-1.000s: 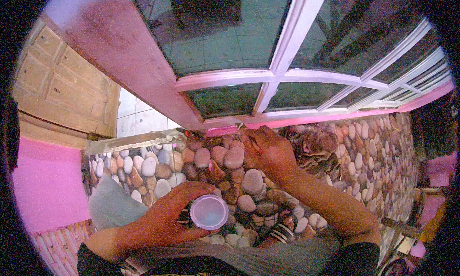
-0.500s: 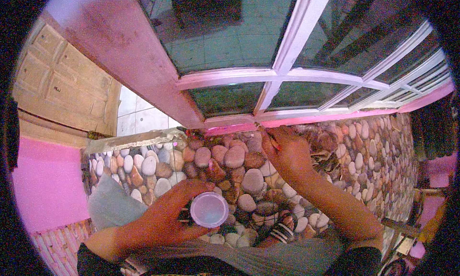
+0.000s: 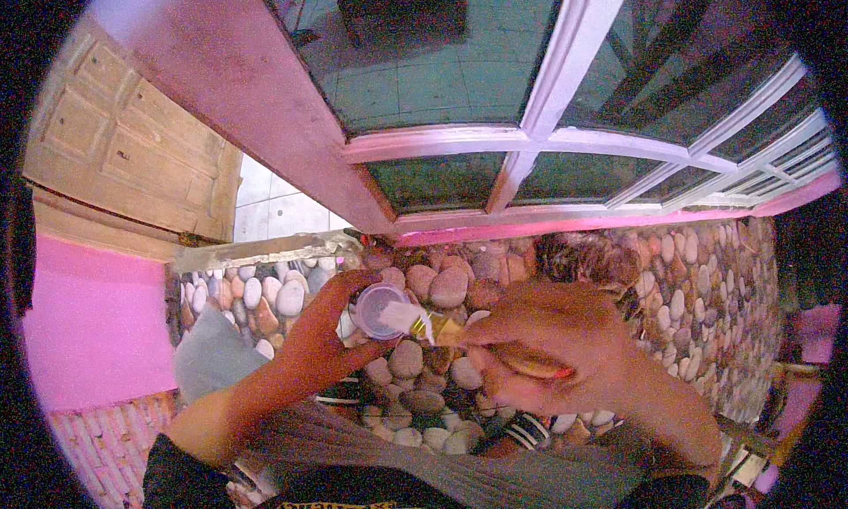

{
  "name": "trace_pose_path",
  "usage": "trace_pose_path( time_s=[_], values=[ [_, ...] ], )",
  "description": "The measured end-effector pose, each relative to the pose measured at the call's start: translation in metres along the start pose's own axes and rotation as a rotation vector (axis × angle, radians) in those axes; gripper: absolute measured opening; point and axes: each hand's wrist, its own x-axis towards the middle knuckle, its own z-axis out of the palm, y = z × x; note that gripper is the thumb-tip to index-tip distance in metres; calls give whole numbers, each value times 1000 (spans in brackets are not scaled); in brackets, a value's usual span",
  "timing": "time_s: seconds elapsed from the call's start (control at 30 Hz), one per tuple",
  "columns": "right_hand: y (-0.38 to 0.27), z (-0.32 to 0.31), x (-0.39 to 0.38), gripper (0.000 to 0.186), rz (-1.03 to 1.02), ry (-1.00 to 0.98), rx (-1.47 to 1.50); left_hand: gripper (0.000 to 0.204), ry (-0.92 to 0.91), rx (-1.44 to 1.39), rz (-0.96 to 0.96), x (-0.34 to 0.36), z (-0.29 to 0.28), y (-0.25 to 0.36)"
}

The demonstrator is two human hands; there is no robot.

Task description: The person paints the white wooden frame of a glass door using a brush and a small container of white paint, applying the paint to the vertical edges and the strips between glass panes.

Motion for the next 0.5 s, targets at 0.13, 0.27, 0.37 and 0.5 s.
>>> trace_pose_path(
  time_s=[0.13, 0.27, 0.37, 0.5],
  values=[
    [-6, 10, 3, 17, 71, -141, -71, 68, -9, 45, 44, 3, 8, 1],
    [4, 29, 0, 19, -17, -198, -168, 68, -34, 90, 122, 8, 16, 2],
    [8, 35, 2, 19, -20, -297, -272, 69, -67, 113, 97, 9, 17, 9],
    [10, 32, -2, 18, -6, -255, -215, 69, -84, 95, 115, 11, 20, 4]
  ],
)
